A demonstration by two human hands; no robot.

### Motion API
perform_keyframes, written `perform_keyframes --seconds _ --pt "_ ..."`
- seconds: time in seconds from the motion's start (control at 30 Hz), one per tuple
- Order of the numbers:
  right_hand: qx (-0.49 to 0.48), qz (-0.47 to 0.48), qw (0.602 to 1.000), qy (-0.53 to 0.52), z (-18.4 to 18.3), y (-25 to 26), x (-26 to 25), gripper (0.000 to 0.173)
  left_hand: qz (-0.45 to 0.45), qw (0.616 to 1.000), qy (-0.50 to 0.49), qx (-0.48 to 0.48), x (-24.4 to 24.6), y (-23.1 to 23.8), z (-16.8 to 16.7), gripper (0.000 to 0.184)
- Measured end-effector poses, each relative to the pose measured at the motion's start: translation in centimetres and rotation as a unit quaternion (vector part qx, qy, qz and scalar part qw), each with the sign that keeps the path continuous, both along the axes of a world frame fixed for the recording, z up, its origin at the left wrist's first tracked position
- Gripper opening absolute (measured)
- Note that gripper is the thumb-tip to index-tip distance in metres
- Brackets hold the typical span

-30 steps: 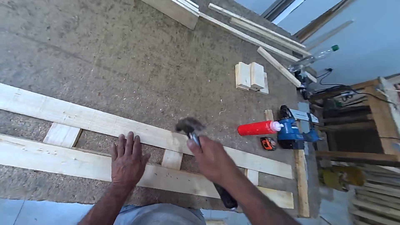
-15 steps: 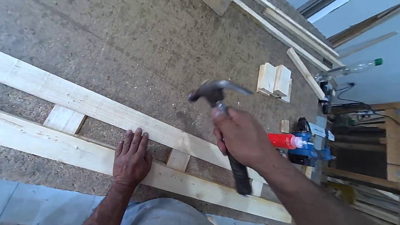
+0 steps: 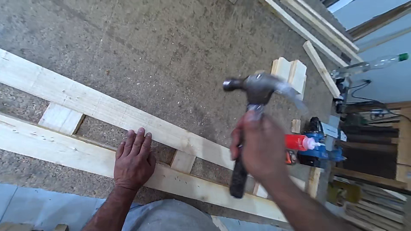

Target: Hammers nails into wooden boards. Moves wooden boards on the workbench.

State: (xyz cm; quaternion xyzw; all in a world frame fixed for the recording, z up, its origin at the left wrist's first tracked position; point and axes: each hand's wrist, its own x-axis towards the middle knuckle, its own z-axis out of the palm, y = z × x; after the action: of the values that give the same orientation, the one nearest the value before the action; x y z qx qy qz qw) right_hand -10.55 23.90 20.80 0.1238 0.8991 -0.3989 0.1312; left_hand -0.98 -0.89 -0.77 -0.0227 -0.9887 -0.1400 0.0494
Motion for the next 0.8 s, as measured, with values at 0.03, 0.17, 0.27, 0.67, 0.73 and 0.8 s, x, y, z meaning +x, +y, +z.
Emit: perform_keyframes --seconds 0.03,0.17,0.27,0.67,0.73,0.8 --pt "0.026 0.029 0.997 -0.063 -1.7 0.4 1.4 0.052 0.000 1.000 0.002 0.001 0.0 0.0 0.0 0.054" --pt "0.117 0.146 0.892 -0.412 -2.5 0.8 0.6 0.051 0.000 1.000 0.011 0.000 -0.3 0.1 0.1 0.054" --pt "0.073 0.091 0.952 -0.284 1.8 1.7 -2.2 0.051 -0.001 1.000 0.001 0.006 0.0 0.1 0.1 0.054" --pt "0.075 0.146 0.921 -0.354 0.1 1.4 2.3 0.051 -0.003 1.000 -0.010 0.008 0.1 -0.2 0.2 0.055" --pt "0.058 0.056 0.981 -0.176 1.8 1.9 1.4 0.050 -0.005 1.000 -0.013 0.013 0.1 -0.1 0.3 0.056" --pt "0.021 -0.022 0.999 -0.027 1.1 1.7 1.2 0.052 -0.003 1.000 -0.013 0.011 0.0 0.0 0.3 0.057"
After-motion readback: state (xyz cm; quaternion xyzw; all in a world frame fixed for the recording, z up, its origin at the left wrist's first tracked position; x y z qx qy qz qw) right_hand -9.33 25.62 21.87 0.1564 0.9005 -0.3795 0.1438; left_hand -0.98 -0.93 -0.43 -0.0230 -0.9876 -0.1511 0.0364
